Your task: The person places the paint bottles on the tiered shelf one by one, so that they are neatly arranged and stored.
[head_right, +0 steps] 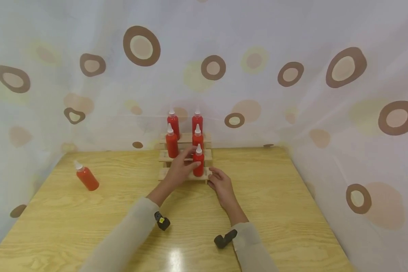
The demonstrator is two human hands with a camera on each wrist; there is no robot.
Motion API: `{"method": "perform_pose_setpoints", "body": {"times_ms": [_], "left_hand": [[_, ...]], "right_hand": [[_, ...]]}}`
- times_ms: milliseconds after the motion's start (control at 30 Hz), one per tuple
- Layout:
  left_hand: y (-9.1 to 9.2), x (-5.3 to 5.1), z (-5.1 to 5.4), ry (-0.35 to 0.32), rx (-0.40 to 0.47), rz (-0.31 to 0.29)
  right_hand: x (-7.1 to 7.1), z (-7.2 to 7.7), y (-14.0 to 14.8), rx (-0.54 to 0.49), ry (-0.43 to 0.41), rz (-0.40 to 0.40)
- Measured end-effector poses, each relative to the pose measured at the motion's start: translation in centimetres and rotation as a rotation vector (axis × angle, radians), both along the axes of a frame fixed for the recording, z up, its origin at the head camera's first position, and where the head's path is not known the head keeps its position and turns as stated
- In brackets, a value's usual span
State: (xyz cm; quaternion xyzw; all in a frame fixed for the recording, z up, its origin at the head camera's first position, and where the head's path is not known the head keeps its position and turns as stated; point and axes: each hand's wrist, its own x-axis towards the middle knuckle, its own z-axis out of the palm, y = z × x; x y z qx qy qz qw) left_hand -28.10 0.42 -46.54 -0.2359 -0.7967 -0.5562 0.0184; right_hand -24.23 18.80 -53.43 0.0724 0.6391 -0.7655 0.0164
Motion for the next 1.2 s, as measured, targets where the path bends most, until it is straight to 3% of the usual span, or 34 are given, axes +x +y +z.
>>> {"method": "perform_pose_setpoints", "body": {"times_ms": [267, 500, 700, 900, 1200], "left_hand": [[-0.3, 0.0, -0.4, 0.007, -0.004, -0.011], [-2.0, 0.7, -0.2, -0.059, 0.012, 0.012], [-5.5, 1.7, 0.1, -0.056, 0.038, 0.058], [-10.1, 2.3, -0.6, -0.053, 0.058, 0.133], [-17.3, 4.3, -1.4, -0.047, 0.032, 0.318]], "right_hand": [[0.0, 0.1, -0.2, -0.008, 0.001, -0.008], [0.0, 0.1, -0.2, 0.01, -0.004, 0.005], [0.0, 0.0, -0.2, 0.008, 0.001, 0.004], [0.0, -0.1, -0.2, 0.004, -0.001, -0.004], [-0.1, -0.1, -0.2, 0.02, 0.002, -0.003]]}}
